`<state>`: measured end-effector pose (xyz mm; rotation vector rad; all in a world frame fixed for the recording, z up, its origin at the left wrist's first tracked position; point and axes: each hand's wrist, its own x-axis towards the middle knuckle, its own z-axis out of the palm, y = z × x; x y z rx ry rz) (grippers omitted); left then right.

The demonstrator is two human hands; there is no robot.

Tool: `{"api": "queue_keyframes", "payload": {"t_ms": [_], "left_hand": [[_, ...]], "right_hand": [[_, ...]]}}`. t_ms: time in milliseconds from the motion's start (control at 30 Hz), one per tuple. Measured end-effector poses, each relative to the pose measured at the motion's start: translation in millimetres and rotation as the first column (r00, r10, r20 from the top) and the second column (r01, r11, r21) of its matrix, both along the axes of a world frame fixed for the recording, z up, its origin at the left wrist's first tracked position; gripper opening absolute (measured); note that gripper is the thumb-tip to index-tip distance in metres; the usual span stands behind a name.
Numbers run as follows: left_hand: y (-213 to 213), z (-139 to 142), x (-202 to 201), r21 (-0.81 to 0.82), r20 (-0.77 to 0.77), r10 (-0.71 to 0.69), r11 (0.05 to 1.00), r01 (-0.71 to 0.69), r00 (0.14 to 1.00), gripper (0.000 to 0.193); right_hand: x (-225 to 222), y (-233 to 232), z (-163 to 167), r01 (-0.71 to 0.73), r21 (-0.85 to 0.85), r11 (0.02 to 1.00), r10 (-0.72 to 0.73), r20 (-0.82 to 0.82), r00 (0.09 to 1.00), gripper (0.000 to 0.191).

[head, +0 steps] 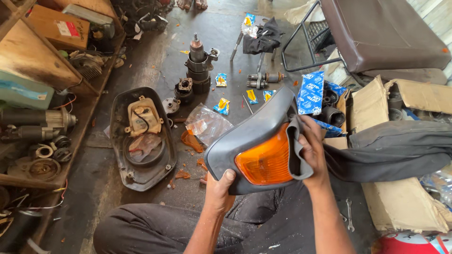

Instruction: The person cleans the edges of an orange headlight lens, fits it into a headlight housing, and uses a screwdriver to secure the lens. They then wipe the lens with a cloth.

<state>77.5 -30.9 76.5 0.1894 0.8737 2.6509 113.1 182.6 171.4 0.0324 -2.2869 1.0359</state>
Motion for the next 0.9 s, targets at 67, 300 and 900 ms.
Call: {"api": "queue_keyframes", "payload": {"t_ms": [67,300,900], "left_hand": [[1.1,-1.6,-1.6,-0.03,-0.037,0.007,1.0,-0.008,0.999,0.087],[10.2,-3.8,5.1,0.074,0.063,-0.069,0.995,0.064,0.996,0.067],[-14.8,-64.8,-11.9,0.202,0.052,-0.164,0.968,0.15,0.985,0.08]], "right_hand": [[9.3,-20.6,5.1,0.014,0.023,1.0,-0.013,-0.057,0.998,0.063],[34.6,-106.4,-15.9,0.251,0.683,0.686,-0.224,-0.13,0.966,0.044],[55.0,-34.1,19.3,0.012,0.259,0.966,0.007,-0.072,0.997,0.087]]}}
